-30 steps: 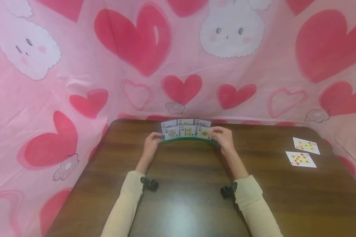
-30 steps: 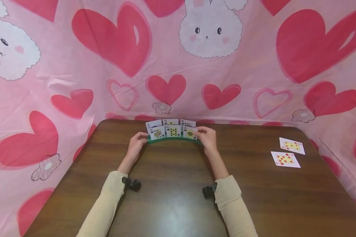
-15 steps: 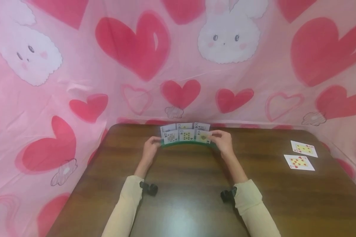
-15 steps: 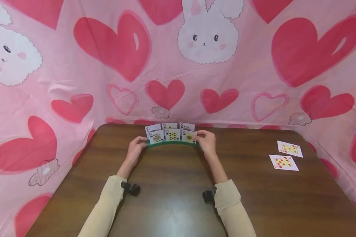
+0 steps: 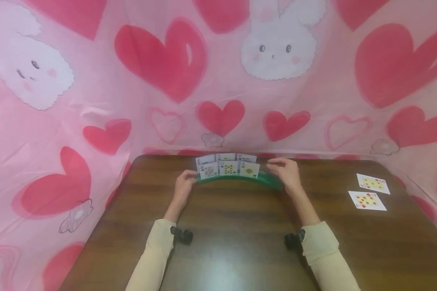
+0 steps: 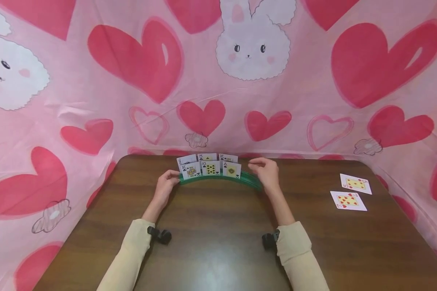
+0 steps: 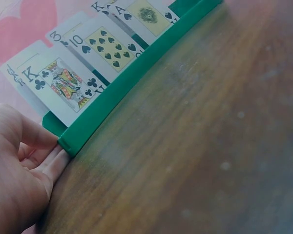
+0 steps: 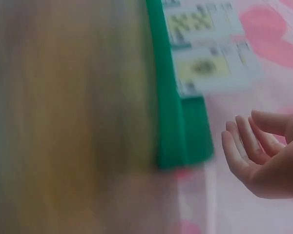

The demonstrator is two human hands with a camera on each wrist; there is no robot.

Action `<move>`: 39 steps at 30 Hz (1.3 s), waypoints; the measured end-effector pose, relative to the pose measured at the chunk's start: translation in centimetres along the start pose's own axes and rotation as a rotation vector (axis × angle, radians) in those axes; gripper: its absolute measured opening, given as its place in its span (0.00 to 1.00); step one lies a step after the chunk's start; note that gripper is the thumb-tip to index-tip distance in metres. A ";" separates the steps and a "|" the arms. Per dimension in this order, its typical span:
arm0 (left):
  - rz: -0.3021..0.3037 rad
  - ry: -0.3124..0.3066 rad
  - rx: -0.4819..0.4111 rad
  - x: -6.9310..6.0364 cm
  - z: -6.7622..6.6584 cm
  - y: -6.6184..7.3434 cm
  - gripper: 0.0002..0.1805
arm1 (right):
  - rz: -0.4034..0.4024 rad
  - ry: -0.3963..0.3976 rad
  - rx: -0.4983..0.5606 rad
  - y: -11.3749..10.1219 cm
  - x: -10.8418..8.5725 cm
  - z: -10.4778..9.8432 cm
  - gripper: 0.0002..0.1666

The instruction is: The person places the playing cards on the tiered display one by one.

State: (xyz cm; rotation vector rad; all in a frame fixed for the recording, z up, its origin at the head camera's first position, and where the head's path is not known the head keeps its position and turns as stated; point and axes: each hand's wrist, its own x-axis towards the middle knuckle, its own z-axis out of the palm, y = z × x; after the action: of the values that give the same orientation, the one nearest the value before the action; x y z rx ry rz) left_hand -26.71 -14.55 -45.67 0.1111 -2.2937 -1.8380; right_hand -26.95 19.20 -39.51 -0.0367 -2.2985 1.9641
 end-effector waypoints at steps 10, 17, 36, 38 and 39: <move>-0.019 -0.015 0.005 0.1 0.3 0.1 0.10 | -0.026 0.069 -0.009 -0.9 -0.3 -8.5 0.19; -0.018 -0.018 -0.001 0.1 0.1 -0.3 0.10 | -0.011 0.075 -0.043 -0.7 -0.4 -12.1 0.16; -0.018 -0.025 -0.029 0.1 0.0 -0.1 0.09 | 0.065 0.180 -0.148 2.7 0.1 -22.1 0.19; -0.018 -0.025 -0.030 0.1 0.0 -0.1 0.09 | 0.082 0.197 -0.121 4.4 0.7 -23.5 0.17; -0.020 -0.024 -0.031 0.1 0.0 -0.2 0.09 | 0.094 0.217 -0.098 5.4 1.1 -24.2 0.15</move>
State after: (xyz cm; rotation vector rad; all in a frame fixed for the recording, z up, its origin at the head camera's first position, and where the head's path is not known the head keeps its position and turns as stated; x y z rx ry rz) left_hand -26.78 -14.59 -45.83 0.1077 -2.2871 -1.8943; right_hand -25.78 43.97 -41.06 -0.3544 -2.2857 1.7854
